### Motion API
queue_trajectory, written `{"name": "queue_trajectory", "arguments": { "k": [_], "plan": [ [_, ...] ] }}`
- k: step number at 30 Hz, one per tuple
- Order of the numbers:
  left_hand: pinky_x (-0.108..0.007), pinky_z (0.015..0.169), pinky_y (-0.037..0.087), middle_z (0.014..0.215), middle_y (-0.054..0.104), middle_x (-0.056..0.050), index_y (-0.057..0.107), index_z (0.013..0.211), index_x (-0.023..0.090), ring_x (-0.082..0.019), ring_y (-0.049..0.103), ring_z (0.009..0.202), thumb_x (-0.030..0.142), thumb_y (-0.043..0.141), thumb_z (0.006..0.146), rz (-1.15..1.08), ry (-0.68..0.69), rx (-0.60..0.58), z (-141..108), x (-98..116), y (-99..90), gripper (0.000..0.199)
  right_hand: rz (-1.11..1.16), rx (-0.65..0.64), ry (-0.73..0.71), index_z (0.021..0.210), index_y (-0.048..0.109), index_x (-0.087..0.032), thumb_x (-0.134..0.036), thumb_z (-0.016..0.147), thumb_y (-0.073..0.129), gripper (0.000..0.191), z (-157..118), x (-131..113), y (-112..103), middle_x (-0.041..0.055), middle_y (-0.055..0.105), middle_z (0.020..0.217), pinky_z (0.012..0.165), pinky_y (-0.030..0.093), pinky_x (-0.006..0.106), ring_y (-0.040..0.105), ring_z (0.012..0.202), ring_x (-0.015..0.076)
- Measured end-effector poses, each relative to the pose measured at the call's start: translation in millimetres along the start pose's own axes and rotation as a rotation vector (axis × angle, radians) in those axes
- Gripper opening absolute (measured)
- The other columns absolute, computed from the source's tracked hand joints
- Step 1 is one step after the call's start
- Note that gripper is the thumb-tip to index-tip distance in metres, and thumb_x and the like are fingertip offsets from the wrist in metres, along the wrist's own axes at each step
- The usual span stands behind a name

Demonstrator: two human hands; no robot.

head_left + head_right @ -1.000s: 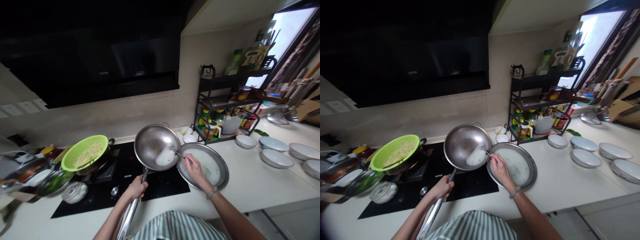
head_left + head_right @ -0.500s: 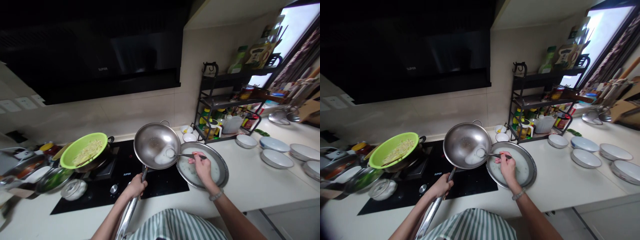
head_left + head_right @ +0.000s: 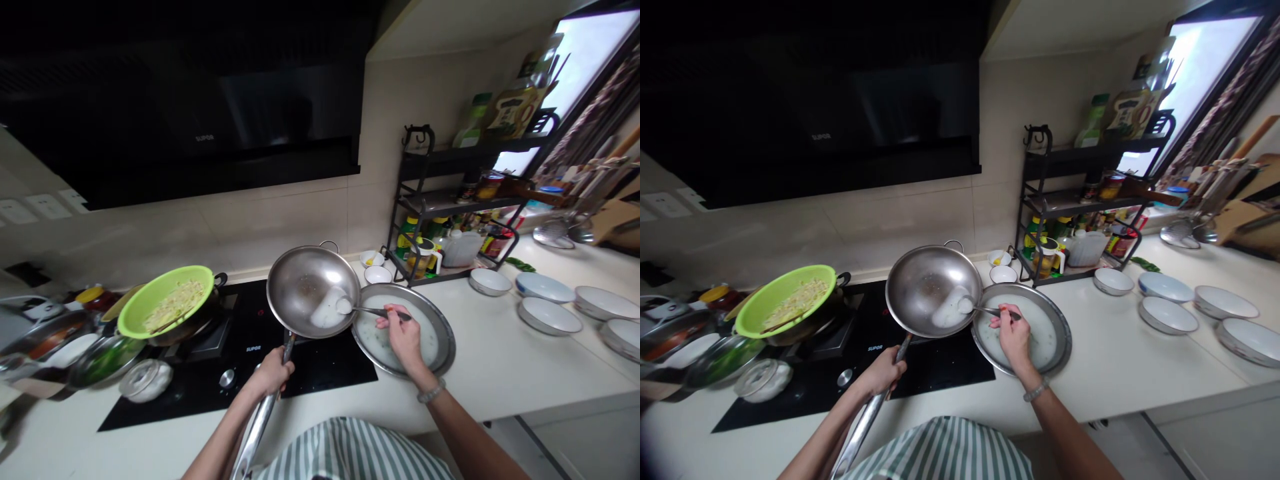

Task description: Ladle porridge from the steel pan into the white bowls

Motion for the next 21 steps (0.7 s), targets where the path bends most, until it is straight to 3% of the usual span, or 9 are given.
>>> {"name": "queue_trajectory", "arguments": {
  "k": [8, 14, 21],
  "plan": [
    [-0.017, 0.036, 0.035, 0.048, 0.044, 0.008, 0.043, 0.084, 0.020, -0.009, 0.045, 0.035, 0.008, 0.052, 0.079, -0.006, -0.003, 0.002, -1, 1, -0.3, 0.016, 0.055, 0.032, 0.030, 0.084, 0.060, -0.023, -0.055, 0.079, 0.059, 0.032, 1, 0, -2, 0.0028, 0.064, 0.051, 0.065, 0.059, 0.039, 0.070, 0.058, 0.0271],
    [-0.017, 0.036, 0.035, 0.047, 0.045, 0.009, 0.044, 0.084, 0.020, -0.009, 0.045, 0.034, 0.010, 0.054, 0.079, 0.006, -0.003, 0.001, 0, 0, 0.0, 0.015, 0.217, 0.112, 0.085, 0.078, 0.058, -0.022, -0.049, 0.075, 0.064, 0.027, 6, 3, -6, 0.0041, 0.068, 0.066, 0.051, 0.057, 0.034, 0.067, 0.052, 0.0228],
    [-0.019, 0.039, 0.037, 0.052, 0.051, 0.005, 0.047, 0.085, 0.018, -0.012, 0.053, 0.038, 0.006, 0.054, 0.079, 0.171, -0.020, 0.047, -8, 14, -5.0, 0.016, 0.350, 0.242, 0.088, 0.076, 0.062, -0.018, -0.040, 0.064, 0.074, 0.028, 10, -8, -42, 0.0042, 0.068, 0.077, 0.048, 0.056, 0.031, 0.065, 0.051, 0.0178]
  ]
}}
Point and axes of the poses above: each hand's wrist, its own z-axis towards the middle knuckle, its own y-axis out of the palm, x = y × z, the point moved 1 cm from there along z, towards the middle knuckle
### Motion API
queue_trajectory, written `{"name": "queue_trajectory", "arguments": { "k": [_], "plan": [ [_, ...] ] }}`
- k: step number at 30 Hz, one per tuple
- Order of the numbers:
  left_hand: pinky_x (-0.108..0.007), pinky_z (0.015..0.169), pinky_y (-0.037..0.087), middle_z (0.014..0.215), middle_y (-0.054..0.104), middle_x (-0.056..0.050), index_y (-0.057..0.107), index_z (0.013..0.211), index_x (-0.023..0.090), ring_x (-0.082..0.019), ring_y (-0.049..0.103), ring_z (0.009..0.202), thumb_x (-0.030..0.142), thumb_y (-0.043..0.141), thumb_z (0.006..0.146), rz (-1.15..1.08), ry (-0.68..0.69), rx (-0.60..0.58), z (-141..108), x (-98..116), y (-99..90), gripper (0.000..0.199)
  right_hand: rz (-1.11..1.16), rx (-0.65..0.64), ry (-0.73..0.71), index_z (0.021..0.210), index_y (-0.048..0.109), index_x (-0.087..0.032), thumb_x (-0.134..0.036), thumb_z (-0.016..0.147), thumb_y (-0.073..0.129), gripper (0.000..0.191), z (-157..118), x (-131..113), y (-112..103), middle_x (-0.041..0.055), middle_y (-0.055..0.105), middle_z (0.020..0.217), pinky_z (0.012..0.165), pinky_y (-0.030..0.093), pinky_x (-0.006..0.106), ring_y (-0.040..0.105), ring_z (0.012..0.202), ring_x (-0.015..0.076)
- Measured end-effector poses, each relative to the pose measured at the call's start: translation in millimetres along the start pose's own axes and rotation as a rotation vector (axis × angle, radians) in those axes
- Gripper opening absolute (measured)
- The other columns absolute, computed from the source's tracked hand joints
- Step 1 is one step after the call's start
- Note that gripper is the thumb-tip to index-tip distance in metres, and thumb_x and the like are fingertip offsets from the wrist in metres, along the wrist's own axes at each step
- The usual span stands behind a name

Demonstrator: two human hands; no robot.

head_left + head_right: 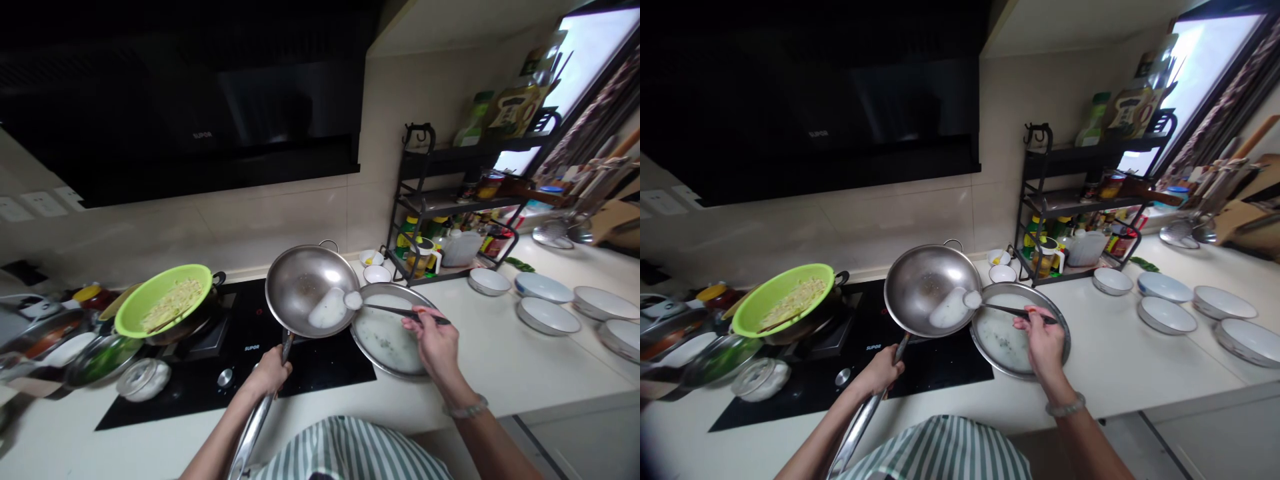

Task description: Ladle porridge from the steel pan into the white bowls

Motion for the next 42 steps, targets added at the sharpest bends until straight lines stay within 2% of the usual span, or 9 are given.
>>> {"name": "queue_trajectory", "arguments": {
  "k": [4, 8, 11, 15, 19, 26, 31, 35, 42],
  "plan": [
    [-0.022, 0.040, 0.038, 0.055, 0.054, 0.002, 0.049, 0.085, 0.018, -0.015, 0.057, 0.042, 0.006, 0.053, 0.079, 0.053, 0.012, 0.018, -2, 4, -1.0, 0.014, -0.097, 0.041, -0.060, 0.079, 0.064, -0.017, -0.040, 0.068, 0.074, 0.028, 5, -16, -32, 0.0038, 0.068, 0.071, 0.050, 0.055, 0.030, 0.065, 0.052, 0.0177],
    [-0.023, 0.040, 0.039, 0.057, 0.055, 0.000, 0.050, 0.087, 0.016, -0.017, 0.058, 0.043, 0.006, 0.053, 0.080, 0.054, -0.004, 0.020, -3, 6, -0.7, 0.013, -0.369, -0.056, -0.183, 0.086, 0.065, -0.018, -0.047, 0.078, 0.066, 0.030, 5, -17, -64, 0.0036, 0.064, 0.056, 0.055, 0.057, 0.034, 0.065, 0.053, 0.0218],
    [-0.023, 0.041, 0.039, 0.059, 0.056, 0.000, 0.051, 0.089, 0.015, -0.016, 0.058, 0.044, 0.006, 0.052, 0.082, 0.074, -0.021, 0.006, -6, 10, -2.4, 0.012, -0.532, -0.224, -0.405, 0.092, 0.066, -0.019, -0.042, 0.087, 0.058, 0.025, -1, -15, -80, 0.0044, 0.066, 0.062, 0.057, 0.057, 0.033, 0.066, 0.055, 0.0211],
    [-0.021, 0.043, 0.040, 0.064, 0.058, -0.001, 0.053, 0.093, 0.014, -0.013, 0.058, 0.046, 0.006, 0.048, 0.086, 0.126, -0.042, -0.012, -9, 15, -4.6, 0.012, -0.640, -0.496, -0.824, 0.102, 0.067, -0.021, -0.021, 0.092, 0.054, 0.017, -10, -18, -86, 0.0083, 0.072, 0.089, 0.062, 0.058, 0.029, 0.069, 0.069, 0.0183],
    [-0.022, 0.047, 0.042, 0.069, 0.062, -0.004, 0.055, 0.095, 0.012, -0.014, 0.062, 0.050, 0.006, 0.049, 0.086, 0.153, -0.034, -0.006, -8, 14, -3.8, 0.013, -0.675, -0.581, -1.081, 0.112, 0.066, -0.023, -0.010, 0.090, 0.055, 0.028, -15, -27, -77, 0.0091, 0.072, 0.101, 0.074, 0.059, 0.031, 0.070, 0.091, 0.0213],
    [-0.022, 0.047, 0.044, 0.070, 0.064, -0.004, 0.055, 0.096, 0.012, -0.013, 0.061, 0.047, 0.006, 0.048, 0.086, 0.139, -0.029, -0.001, -7, 10, -3.0, 0.013, -0.397, -0.312, -0.780, 0.107, 0.065, -0.021, -0.016, 0.096, 0.048, 0.020, -22, -25, -26, 0.0001, 0.065, 0.062, 0.075, 0.057, 0.038, 0.069, 0.067, 0.0202],
    [-0.023, 0.043, 0.042, 0.067, 0.062, -0.003, 0.054, 0.096, 0.013, -0.015, 0.061, 0.045, 0.007, 0.050, 0.085, 0.097, -0.017, -0.005, -3, 5, -0.9, 0.014, -0.317, -0.474, -0.581, 0.098, 0.066, -0.021, -0.027, 0.095, 0.050, 0.017, -21, 9, 19, 0.0059, 0.067, 0.085, 0.057, 0.057, 0.031, 0.067, 0.063, 0.0174],
    [-0.023, 0.042, 0.042, 0.068, 0.062, -0.004, 0.054, 0.097, 0.013, -0.016, 0.061, 0.046, 0.007, 0.050, 0.085, 0.097, -0.032, -0.004, -3, 5, -0.7, 0.014, -0.365, -0.562, -0.510, 0.094, 0.065, -0.020, -0.032, 0.092, 0.051, 0.018, -17, 36, 39, 0.0063, 0.066, 0.085, 0.059, 0.057, 0.032, 0.065, 0.061, 0.0171],
    [-0.021, 0.041, 0.040, 0.066, 0.059, -0.002, 0.051, 0.093, 0.014, -0.014, 0.059, 0.046, 0.006, 0.048, 0.086, 0.109, -0.014, -0.015, -6, 9, -4.1, 0.011, -0.309, -0.330, -0.097, 0.089, 0.061, -0.020, -0.054, 0.085, 0.054, 0.035, -13, 46, 49, 0.0026, 0.064, 0.052, 0.067, 0.058, 0.037, 0.069, 0.059, 0.0249]
  ]
}}
Point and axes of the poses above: each hand's wrist, its own z-axis towards the middle knuckle, its own y-axis out of the palm, x = y × z, the point moved 1 cm from there along z, towards the middle knuckle
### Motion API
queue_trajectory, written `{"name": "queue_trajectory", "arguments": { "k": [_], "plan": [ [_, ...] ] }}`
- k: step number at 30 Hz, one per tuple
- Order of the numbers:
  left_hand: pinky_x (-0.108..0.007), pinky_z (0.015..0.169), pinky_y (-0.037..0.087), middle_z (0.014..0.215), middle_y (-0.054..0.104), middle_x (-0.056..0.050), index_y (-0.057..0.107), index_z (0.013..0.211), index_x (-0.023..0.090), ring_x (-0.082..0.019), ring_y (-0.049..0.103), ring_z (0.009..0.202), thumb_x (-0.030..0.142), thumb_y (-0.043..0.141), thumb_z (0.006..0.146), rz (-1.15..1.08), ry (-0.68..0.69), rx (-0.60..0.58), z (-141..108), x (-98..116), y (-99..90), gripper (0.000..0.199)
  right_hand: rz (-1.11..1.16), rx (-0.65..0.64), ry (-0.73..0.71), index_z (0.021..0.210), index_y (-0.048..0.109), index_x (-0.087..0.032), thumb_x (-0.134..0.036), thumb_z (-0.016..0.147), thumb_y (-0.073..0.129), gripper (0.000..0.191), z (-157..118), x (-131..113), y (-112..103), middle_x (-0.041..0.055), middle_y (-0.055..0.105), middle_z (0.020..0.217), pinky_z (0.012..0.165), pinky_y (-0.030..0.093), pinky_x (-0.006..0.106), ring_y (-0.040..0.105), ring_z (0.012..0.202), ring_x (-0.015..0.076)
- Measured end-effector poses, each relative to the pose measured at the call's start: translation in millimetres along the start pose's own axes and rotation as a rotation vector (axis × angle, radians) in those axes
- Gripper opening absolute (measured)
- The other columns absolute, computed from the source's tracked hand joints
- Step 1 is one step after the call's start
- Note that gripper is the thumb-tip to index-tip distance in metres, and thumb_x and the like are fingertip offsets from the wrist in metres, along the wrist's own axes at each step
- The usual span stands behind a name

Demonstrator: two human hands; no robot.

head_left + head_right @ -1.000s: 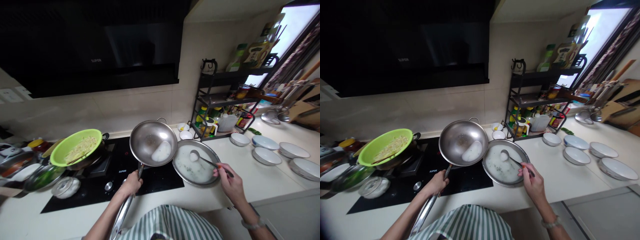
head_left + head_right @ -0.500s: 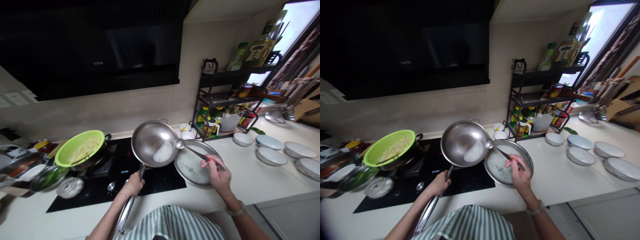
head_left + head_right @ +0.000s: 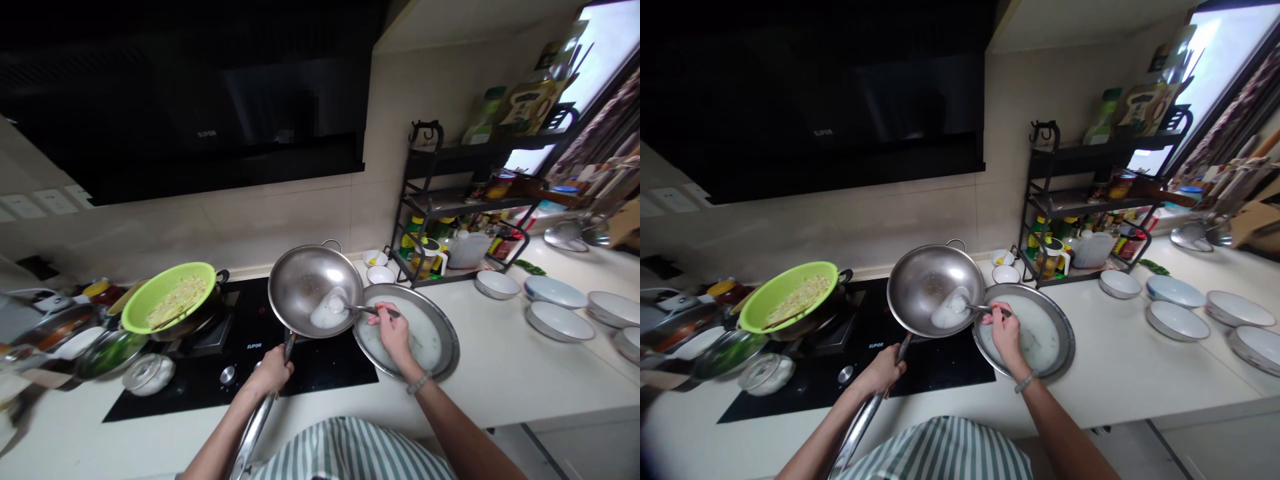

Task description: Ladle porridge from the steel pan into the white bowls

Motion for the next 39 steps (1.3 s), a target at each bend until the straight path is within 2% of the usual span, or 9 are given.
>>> {"name": "queue_trajectory", "arguments": {
  "k": [5, 12, 16, 21, 25, 29, 34, 37, 39],
  "plan": [
    [-0.021, 0.042, 0.040, 0.065, 0.059, -0.002, 0.051, 0.092, 0.014, -0.014, 0.059, 0.045, 0.007, 0.047, 0.086, 0.000, 0.008, -0.002, 5, -6, 3.5, 0.010, 0.106, 0.078, 0.102, 0.083, 0.060, -0.021, -0.057, 0.078, 0.062, 0.037, 4, -10, -5, 0.0031, 0.066, 0.055, 0.062, 0.058, 0.036, 0.069, 0.055, 0.0249],
    [-0.021, 0.046, 0.041, 0.063, 0.059, -0.001, 0.052, 0.089, 0.014, -0.013, 0.059, 0.047, 0.004, 0.050, 0.083, 0.030, 0.023, 0.018, 3, -4, 2.1, 0.011, 0.157, 0.120, 0.130, 0.081, 0.060, -0.021, -0.052, 0.075, 0.065, 0.032, 3, -11, -9, 0.0022, 0.066, 0.056, 0.059, 0.058, 0.035, 0.068, 0.052, 0.0233],
    [-0.021, 0.044, 0.041, 0.061, 0.057, 0.001, 0.052, 0.092, 0.014, -0.012, 0.057, 0.044, 0.006, 0.048, 0.084, 0.019, 0.000, 0.000, 2, -3, 1.1, 0.012, 0.183, 0.134, 0.131, 0.080, 0.060, -0.021, -0.048, 0.074, 0.065, 0.028, 2, -11, -12, 0.0025, 0.066, 0.057, 0.056, 0.058, 0.034, 0.067, 0.051, 0.0228],
    [-0.021, 0.043, 0.041, 0.062, 0.057, 0.001, 0.051, 0.091, 0.015, -0.013, 0.058, 0.045, 0.007, 0.048, 0.085, 0.027, 0.000, 0.003, 3, -4, 2.0, 0.010, 0.245, 0.167, 0.127, 0.078, 0.060, -0.021, -0.042, 0.072, 0.067, 0.023, 0, -16, -24, 0.0044, 0.068, 0.067, 0.050, 0.057, 0.033, 0.066, 0.050, 0.0212],
    [-0.020, 0.044, 0.041, 0.063, 0.058, 0.000, 0.051, 0.089, 0.015, -0.012, 0.058, 0.046, 0.007, 0.049, 0.085, 0.027, 0.006, 0.009, 4, -4, 2.1, 0.010, 0.300, 0.224, 0.118, 0.076, 0.062, -0.019, -0.038, 0.070, 0.071, 0.022, -1, -23, -44, 0.0044, 0.067, 0.071, 0.046, 0.056, 0.033, 0.064, 0.048, 0.0197],
    [-0.021, 0.045, 0.042, 0.063, 0.059, -0.001, 0.051, 0.090, 0.015, -0.013, 0.059, 0.046, 0.008, 0.049, 0.085, 0.032, -0.001, 0.008, 3, -4, 1.9, 0.009, 0.308, 0.303, 0.098, 0.077, 0.064, -0.017, -0.037, 0.068, 0.074, 0.024, -4, -30, -75, 0.0052, 0.068, 0.073, 0.046, 0.056, 0.032, 0.064, 0.048, 0.0184],
    [-0.022, 0.046, 0.044, 0.065, 0.061, -0.001, 0.052, 0.093, 0.015, -0.013, 0.060, 0.047, 0.008, 0.047, 0.086, 0.030, -0.014, -0.001, 3, -4, 1.9, 0.011, 0.115, 0.337, 0.045, 0.080, 0.064, -0.017, -0.043, 0.073, 0.071, 0.028, -12, -30, -117, 0.0049, 0.067, 0.063, 0.050, 0.056, 0.033, 0.065, 0.050, 0.0205],
    [-0.023, 0.046, 0.045, 0.066, 0.061, -0.002, 0.054, 0.095, 0.014, -0.014, 0.059, 0.046, 0.008, 0.049, 0.085, 0.024, -0.028, 0.005, 3, -3, 1.5, 0.012, -0.131, 0.271, -0.120, 0.086, 0.066, -0.018, -0.045, 0.082, 0.063, 0.028, -21, -28, -132, 0.0038, 0.064, 0.056, 0.056, 0.058, 0.036, 0.067, 0.054, 0.0228],
    [-0.023, 0.047, 0.045, 0.065, 0.061, -0.001, 0.054, 0.094, 0.014, -0.014, 0.060, 0.047, 0.007, 0.050, 0.084, 0.029, -0.019, 0.011, 2, -2, 0.8, 0.012, -0.268, 0.190, -0.303, 0.090, 0.067, -0.019, -0.040, 0.087, 0.058, 0.023, -28, -28, -137, 0.0051, 0.067, 0.062, 0.058, 0.058, 0.035, 0.068, 0.057, 0.0220]
  ]
}}
Point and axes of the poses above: each hand's wrist, its own z-axis towards the middle knuckle, its own y-axis out of the palm, x = y × z, the point moved 1 cm from there along z, towards the middle knuckle
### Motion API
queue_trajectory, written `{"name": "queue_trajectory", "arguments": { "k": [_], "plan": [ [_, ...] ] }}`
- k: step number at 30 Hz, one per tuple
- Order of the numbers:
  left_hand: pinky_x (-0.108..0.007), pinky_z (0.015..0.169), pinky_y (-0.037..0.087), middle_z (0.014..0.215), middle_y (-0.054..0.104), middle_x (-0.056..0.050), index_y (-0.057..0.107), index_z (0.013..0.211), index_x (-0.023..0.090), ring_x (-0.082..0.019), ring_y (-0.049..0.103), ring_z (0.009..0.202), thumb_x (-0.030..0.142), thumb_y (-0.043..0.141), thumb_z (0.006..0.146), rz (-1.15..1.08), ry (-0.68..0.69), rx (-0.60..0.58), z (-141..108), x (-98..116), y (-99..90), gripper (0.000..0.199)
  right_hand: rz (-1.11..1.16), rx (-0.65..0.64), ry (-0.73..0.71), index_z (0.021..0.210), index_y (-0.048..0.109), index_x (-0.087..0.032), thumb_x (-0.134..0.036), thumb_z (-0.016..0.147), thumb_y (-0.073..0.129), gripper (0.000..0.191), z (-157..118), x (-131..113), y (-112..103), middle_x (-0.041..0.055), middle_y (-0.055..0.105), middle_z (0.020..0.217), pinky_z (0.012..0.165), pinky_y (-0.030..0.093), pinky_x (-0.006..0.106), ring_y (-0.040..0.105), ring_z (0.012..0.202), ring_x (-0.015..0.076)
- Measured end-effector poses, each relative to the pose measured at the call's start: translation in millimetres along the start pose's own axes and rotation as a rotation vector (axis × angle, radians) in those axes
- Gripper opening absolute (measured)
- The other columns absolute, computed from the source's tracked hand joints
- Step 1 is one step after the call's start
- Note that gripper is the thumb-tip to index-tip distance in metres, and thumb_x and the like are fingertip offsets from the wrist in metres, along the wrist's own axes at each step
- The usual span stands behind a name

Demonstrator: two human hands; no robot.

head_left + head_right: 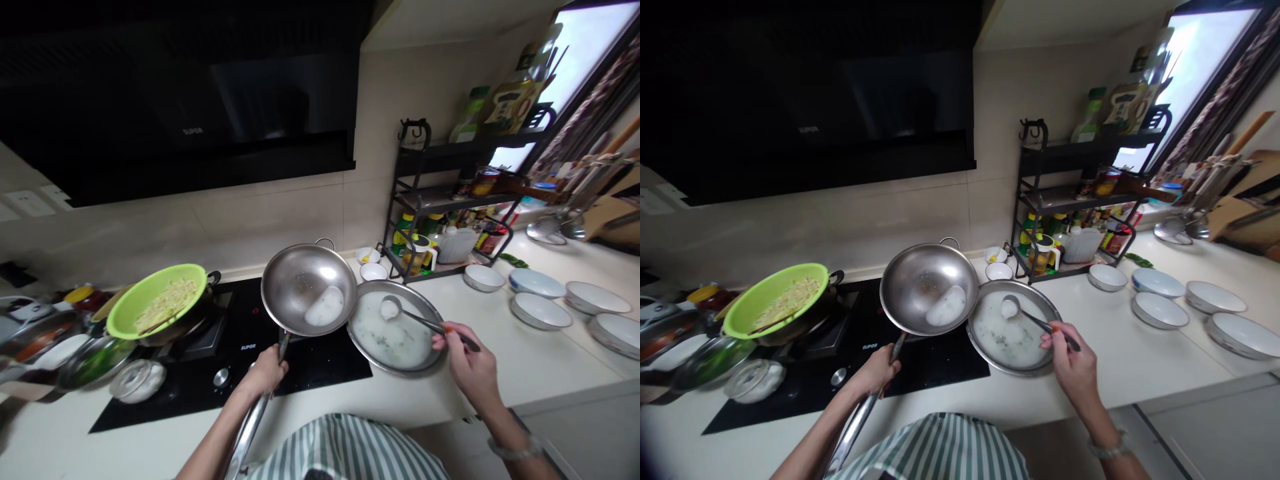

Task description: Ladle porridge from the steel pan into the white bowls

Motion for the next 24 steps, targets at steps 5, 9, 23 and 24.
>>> {"name": "queue_trajectory", "arguments": {
  "k": [5, 9, 23, 24],
  "plan": [
    [-0.021, 0.044, 0.044, 0.065, 0.060, -0.001, 0.052, 0.094, 0.014, -0.013, 0.058, 0.045, 0.008, 0.047, 0.087, -0.004, -0.012, -0.015, -2, 2, -1.2, 0.011, -0.141, -0.151, -0.532, 0.102, 0.068, -0.023, -0.018, 0.088, 0.056, 0.019, -8, -8, -12, 0.0096, 0.073, 0.094, 0.066, 0.061, 0.035, 0.072, 0.077, 0.0217],
    [-0.020, 0.044, 0.044, 0.067, 0.061, -0.001, 0.052, 0.093, 0.015, -0.012, 0.058, 0.045, 0.008, 0.047, 0.087, -0.001, -0.012, -0.010, -2, 2, -1.3, 0.010, -0.241, -0.163, -0.657, 0.107, 0.068, -0.025, -0.017, 0.087, 0.058, 0.023, -8, -11, -19, 0.0094, 0.074, 0.098, 0.081, 0.061, 0.041, 0.072, 0.094, 0.0254],
    [-0.020, 0.043, 0.041, 0.060, 0.057, 0.001, 0.053, 0.090, 0.014, -0.012, 0.056, 0.044, 0.007, 0.050, 0.084, -0.001, 0.022, 0.003, 4, -4, 1.2, 0.010, 0.221, -0.003, 0.117, 0.093, 0.066, -0.020, -0.044, 0.090, 0.056, 0.026, -3, -26, 65, 0.0028, 0.065, 0.059, 0.070, 0.058, 0.040, 0.071, 0.065, 0.0243],
    [-0.020, 0.044, 0.042, 0.060, 0.057, 0.001, 0.053, 0.090, 0.014, -0.012, 0.056, 0.044, 0.007, 0.050, 0.084, 0.008, 0.024, 0.005, 4, -4, 0.9, 0.010, 0.223, -0.055, 0.094, 0.094, 0.066, -0.020, -0.044, 0.091, 0.054, 0.026, -3, -26, 77, 0.0021, 0.065, 0.059, 0.069, 0.058, 0.039, 0.070, 0.065, 0.0237]
  ]
}}
Point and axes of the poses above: each hand's wrist, its own z-axis towards the middle knuckle, its own y-axis out of the palm, x = y × z, the point moved 1 cm from there along z, towards the middle knuckle
